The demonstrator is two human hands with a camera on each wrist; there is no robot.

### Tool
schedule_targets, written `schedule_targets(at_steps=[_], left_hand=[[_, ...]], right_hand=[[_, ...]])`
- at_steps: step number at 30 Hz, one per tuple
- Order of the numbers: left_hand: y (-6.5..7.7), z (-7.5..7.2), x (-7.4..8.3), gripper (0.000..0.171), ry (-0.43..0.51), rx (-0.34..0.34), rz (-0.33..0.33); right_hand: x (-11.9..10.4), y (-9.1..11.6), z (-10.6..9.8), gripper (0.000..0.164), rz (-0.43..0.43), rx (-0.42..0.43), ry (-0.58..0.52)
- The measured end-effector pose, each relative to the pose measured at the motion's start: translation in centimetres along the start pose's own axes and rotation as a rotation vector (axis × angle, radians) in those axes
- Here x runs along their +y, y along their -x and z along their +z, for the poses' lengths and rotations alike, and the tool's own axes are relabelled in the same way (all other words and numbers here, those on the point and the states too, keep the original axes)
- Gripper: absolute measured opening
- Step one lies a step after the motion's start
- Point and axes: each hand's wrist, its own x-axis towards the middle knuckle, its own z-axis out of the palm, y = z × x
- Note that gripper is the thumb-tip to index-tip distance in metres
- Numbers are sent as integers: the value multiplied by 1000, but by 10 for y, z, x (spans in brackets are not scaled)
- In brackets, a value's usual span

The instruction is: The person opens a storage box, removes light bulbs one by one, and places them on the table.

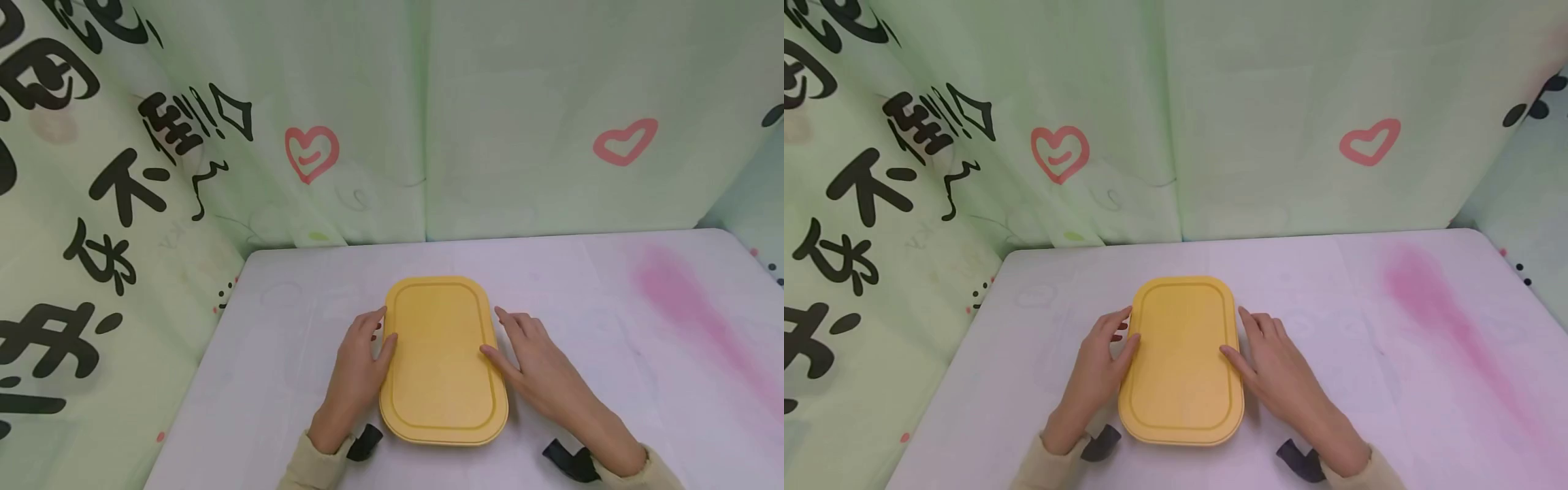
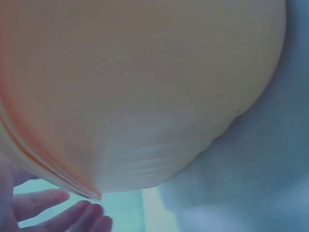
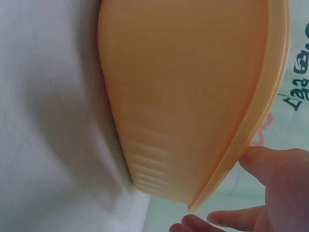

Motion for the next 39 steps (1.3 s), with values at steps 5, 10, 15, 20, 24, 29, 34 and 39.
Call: schedule_targets(at_steps=[5, 10, 15, 20, 24, 29, 34, 39], left_hand=[[-1, 0, -4, 41, 140, 31, -26], [-3, 1, -6, 41, 202, 20, -91], [-4, 1, -9, 42, 238, 16, -146], [-6, 0, -13, 41, 297, -16, -205], [-8, 0, -18, 41, 350, -55, -253], [-10, -1, -23, 40, 418, -92, -305], [-11, -2, -24, 40, 500, -111, -338], [-12, -3, -23, 41, 564, -129, -380]], right_hand=[[1, -1, 2, 69, 14, 0, -56], [2, -3, 2, 67, 23, -8, -98], [3, -5, 3, 63, 13, -14, -131], [6, -7, 5, 60, 14, -27, -187], [8, -8, 7, 60, 28, -39, -249], [11, -9, 5, 61, 46, -56, -344], [14, -10, 1, 62, 72, -73, -451], [17, -10, -1, 64, 115, -130, -573]])
